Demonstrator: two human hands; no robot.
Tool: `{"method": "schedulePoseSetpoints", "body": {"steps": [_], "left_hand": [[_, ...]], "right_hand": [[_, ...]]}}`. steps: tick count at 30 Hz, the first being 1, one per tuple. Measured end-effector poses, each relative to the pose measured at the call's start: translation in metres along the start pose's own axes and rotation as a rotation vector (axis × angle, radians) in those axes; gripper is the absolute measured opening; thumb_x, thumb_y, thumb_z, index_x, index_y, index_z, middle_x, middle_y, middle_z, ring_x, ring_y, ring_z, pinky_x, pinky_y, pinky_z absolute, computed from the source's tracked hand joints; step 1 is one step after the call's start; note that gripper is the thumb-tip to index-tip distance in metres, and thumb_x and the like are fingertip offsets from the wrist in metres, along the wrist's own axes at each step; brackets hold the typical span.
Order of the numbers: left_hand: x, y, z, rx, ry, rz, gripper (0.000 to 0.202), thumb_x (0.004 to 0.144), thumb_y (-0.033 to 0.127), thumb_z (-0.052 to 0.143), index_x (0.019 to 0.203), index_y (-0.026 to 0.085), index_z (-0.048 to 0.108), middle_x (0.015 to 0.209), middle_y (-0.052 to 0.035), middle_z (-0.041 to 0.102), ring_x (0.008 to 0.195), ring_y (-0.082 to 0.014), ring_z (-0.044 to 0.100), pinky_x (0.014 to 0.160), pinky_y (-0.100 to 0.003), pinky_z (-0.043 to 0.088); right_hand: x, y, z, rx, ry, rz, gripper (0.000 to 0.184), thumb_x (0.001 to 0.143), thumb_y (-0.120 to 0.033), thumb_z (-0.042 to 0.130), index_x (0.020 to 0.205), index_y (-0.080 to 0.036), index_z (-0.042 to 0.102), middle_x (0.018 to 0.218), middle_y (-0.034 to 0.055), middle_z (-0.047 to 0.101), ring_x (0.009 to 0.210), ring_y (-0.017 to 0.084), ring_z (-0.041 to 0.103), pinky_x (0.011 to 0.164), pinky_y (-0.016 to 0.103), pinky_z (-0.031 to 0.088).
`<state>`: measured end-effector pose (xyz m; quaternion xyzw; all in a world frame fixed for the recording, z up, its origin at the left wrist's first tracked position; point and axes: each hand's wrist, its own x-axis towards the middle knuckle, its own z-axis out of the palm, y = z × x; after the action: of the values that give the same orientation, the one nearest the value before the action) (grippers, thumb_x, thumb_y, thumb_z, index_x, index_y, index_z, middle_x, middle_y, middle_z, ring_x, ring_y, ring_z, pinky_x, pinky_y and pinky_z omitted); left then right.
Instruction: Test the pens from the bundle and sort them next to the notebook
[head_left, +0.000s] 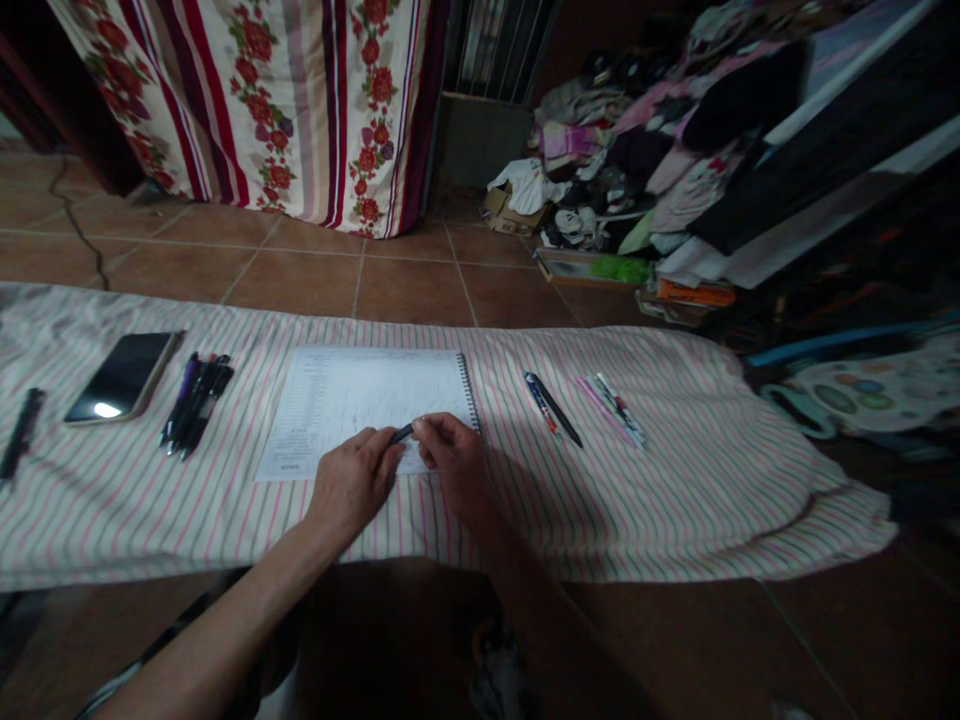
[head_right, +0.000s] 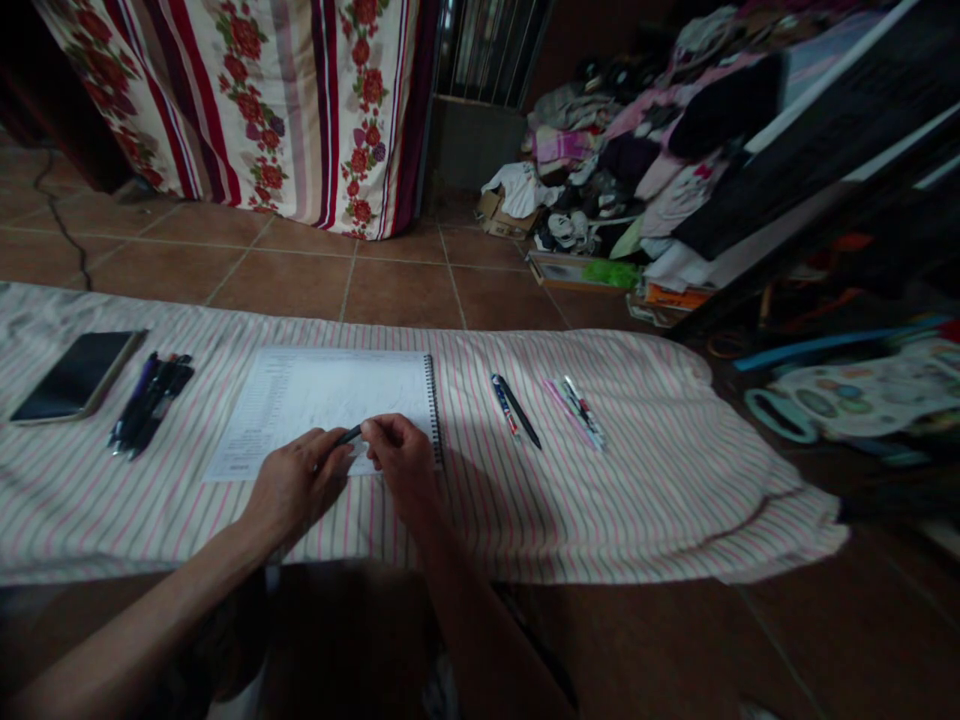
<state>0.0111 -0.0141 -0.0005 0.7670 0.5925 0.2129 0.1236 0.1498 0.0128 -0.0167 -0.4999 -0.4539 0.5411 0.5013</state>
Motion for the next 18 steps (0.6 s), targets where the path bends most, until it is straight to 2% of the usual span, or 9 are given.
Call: {"method": "schedulePoseSetpoints", "body": {"steps": [3,7,13,18], "left_hand": [[-0.0016,-0.0004,0.0019,0.092,0.048,0.046,0.033,0.091,0.031,0.033,0.098,0.015,0.06,0.075,-0.0046,0.06,0.066,-0.0168,0.058,0.056,-0.026,0.039],[-0.0019,-0.0004,0.0033,0.04,0.047,0.049,0.033,0.091,0.029,0.032,0.091,0.015,0.061,0.072,-0.0037,0.06,0.064,-0.0161,0.057,0.055,-0.026,0.038],[0.0002,0.0019,-0.0003,-0.162,0.001,-0.031,0.028,0.088,0.029,0.038,0.082,0.016,0.062,0.07,-0.003,0.06,0.064,-0.0155,0.057,0.058,-0.026,0.037],[0.0007,0.0007,0.0022,-0.499,-0.069,-0.155,0.03,0.085,0.035,0.042,0.07,0.016,0.059,0.055,0.0014,0.05,0.051,-0.0114,0.047,0.05,-0.024,0.033]], "right_hand": [[-0.001,-0.001,0.001,0.02,-0.006,0.033,0.022,0.069,-0.036,0.065,0.07,-0.016,0.058,0.046,-0.0071,0.045,0.042,0.005,0.037,0.042,0.02,0.029],[-0.0013,-0.0014,0.0014,-0.018,0.031,0.028,0.02,0.067,-0.034,0.065,0.065,-0.016,0.058,0.045,-0.007,0.044,0.042,0.006,0.036,0.042,0.02,0.029],[-0.0019,-0.0003,0.0007,-0.041,0.065,-0.003,0.018,0.067,-0.033,0.064,0.065,-0.017,0.058,0.048,-0.0061,0.047,0.044,0.007,0.038,0.044,0.021,0.03],[-0.0033,-0.0014,0.0006,-0.02,0.037,-0.045,0.017,0.069,-0.034,0.063,0.07,-0.018,0.06,0.052,-0.0058,0.047,0.047,0.007,0.037,0.046,0.021,0.03]]}}
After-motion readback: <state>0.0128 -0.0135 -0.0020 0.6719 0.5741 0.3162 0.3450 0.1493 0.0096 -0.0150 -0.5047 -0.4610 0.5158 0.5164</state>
